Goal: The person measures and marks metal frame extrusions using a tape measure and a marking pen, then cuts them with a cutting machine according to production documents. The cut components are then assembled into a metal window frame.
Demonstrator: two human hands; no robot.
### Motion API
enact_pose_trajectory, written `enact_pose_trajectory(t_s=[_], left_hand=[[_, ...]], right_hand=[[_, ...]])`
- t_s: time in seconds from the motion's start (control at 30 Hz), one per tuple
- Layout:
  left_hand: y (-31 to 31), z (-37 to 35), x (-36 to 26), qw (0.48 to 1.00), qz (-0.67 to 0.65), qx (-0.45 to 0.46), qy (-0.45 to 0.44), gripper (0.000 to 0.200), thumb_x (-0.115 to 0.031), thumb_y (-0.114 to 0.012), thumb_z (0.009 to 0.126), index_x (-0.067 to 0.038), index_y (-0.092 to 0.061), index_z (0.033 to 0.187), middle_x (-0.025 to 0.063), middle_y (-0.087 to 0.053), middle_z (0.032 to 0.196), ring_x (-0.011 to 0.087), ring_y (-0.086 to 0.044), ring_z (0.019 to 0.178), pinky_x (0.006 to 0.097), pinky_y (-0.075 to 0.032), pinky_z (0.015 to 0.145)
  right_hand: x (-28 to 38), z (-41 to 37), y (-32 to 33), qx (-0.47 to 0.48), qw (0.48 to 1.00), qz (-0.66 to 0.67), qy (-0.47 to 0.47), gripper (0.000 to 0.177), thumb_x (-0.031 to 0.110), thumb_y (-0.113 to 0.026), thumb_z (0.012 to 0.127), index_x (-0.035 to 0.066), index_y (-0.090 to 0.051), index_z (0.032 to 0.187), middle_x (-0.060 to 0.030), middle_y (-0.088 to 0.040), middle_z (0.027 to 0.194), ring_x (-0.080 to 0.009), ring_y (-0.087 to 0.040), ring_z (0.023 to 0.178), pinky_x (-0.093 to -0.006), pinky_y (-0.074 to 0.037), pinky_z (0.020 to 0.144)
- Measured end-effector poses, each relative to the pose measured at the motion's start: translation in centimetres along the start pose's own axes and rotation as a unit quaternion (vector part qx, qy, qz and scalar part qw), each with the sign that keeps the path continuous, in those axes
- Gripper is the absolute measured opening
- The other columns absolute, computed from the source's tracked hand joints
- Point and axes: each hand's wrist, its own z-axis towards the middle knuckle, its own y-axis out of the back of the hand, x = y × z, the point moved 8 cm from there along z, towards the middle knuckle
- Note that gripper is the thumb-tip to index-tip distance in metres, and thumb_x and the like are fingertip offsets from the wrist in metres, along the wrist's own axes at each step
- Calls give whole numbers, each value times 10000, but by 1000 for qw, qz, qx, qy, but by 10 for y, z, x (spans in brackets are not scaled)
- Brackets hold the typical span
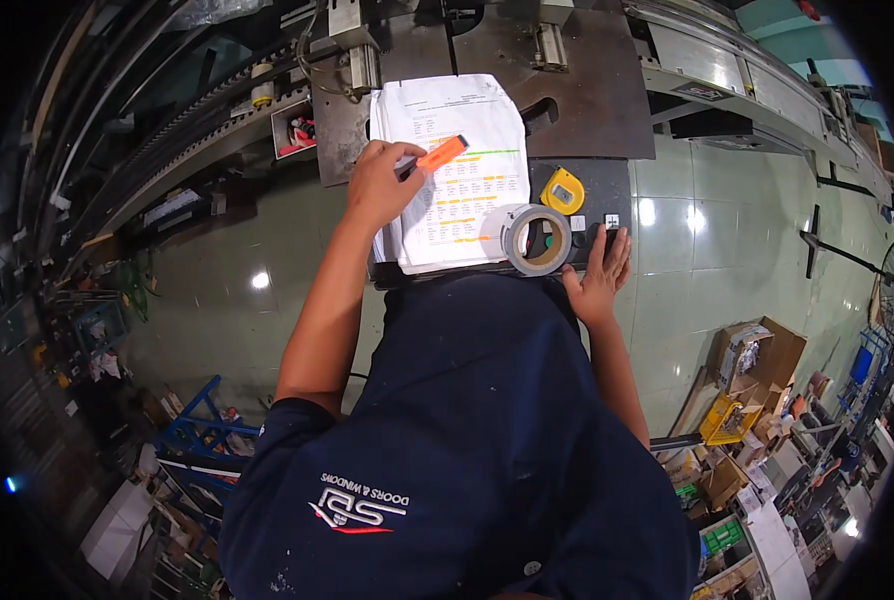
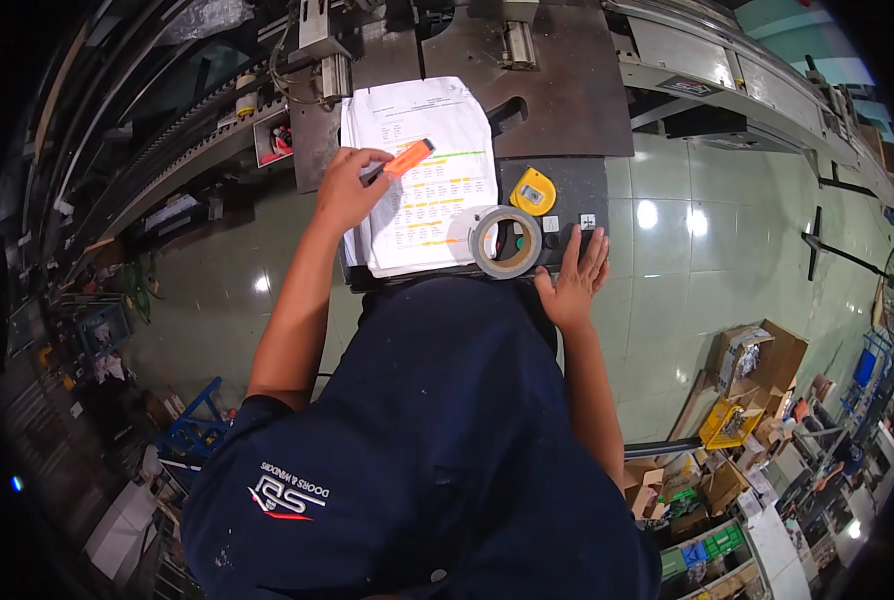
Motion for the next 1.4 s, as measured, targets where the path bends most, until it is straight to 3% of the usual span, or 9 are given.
enact_pose_trajectory(t_s=[0.37, 0.57, 0.7, 0.83, 0.93, 1.0, 1.17, 1.3, 1.4], left_hand=[[4, -62, -34, 998, -45, -39, -25, 278, -93, -691, 849, -142, -798, 1102, 107, -678, 1061, 317, -671, 1003, 423, -553, 880], [48, -43, 48, 991, -36, -131, 14, 266, -98, -672, 859, -129, -773, 1102, 118, -677, 1130, 336, -641, 1112, 435, -514, 978], [104, -4, 101, 981, -27, -190, 7, 245, -132, -691, 912, -103, -743, 1149, 144, -684, 1178, 350, -664, 1098, 429, -534, 966], [161, 47, 175, 978, 26, -206, 1, 290, -187, -710, 911, -100, -716, 1187, 158, -684, 1200, 381, -645, 1158, 454, -514, 1009], [207, 81, 223, 969, 78, -232, -23, 313, -204, -686, 934, -110, -679, 1232, 174, -676, 1201, 402, -625, 1180, 481, -496, 1031], [238, 101, 249, 970, 81, -228, 26, 336, -206, -670, 945, -117, -675, 1268, 177, -669, 1257, 397, -617, 1217, 470, -493, 1045], [278, 166, 310, 966, 168, -180, 79, 364, -267, -637, 973, -182, -681, 1324, 105, -636, 1384, 337, -579, 1324, 479, -482, 1082], [269, 208, 336, 970, 203, -14, 134, 368, -351, -657, 992, -265, -688, 1349, 72, -638, 1382, 302, -563, 1363, 484, -442, 1135], [274, 220, 330, 964, 227, 11, 137, 321, -423, -728, 937, -245, -734, 1204, 69, -662, 1287, 297, -591, 1318, 490, -458, 1083]], right_hand=[[-1, 0, 7, -23, 999, -2, 49, 960, 395, -723, 897, 95, -250, 1677, -277, -108, 1735, -480, -80, 1605, -642, -136, 1230], [2, 1, 8, -58, 997, 48, 14, 1045, 321, -703, 857, 62, -130, 1693, -229, -90, 1756, -432, -45, 1625, -617, -117, 1256], [-8, 3, -4, -61, 993, 91, -36, 1032, 164, -590, 808, 38, -78, 1695, -196, -79, 1770, -402, -35, 1636, -597, 17, 1273], [-24, 7, -19, -109, 975, 136, -135, 945, 237, -495, 859, 33, -105, 1696, -202, -120, 1764, -391, -39, 1637, -579, 55, 1275], [-30, 12, -25, -158, 950, 141, -230, 769, 365, -394, 1048, 16, -142, 1685, -223, -158, 1750, -393, -61, 1631, -550, 0, 1289], [-26, 11, -31, -183, 937, 121, -271, 746, 488, -302, 1130, -7, -166, 1672, -229, -165, 1744, -396, -65, 1627, -503, -39, 1305], [-11, 1, -29, -188, 932, 163, -262, 696, 454, -310, 1145, 9, -202, 1670, -215, -173, 1746, -384, -59, 1630, -493, -36, 1312], [5, -12, -19, -151, 927, 222, -264, 660, 431, -327, 1153, 14, -260, 1660, -186, -138, 1762, -354, -61, 1636, -459, -64, 1312], [13, -21, -20, -145, 920, 247, -268, 639, 414, -342, 1153, 21, -291, 1653, -174, -134, 1766, -340, -66, 1638, -446, -78, 1311]])
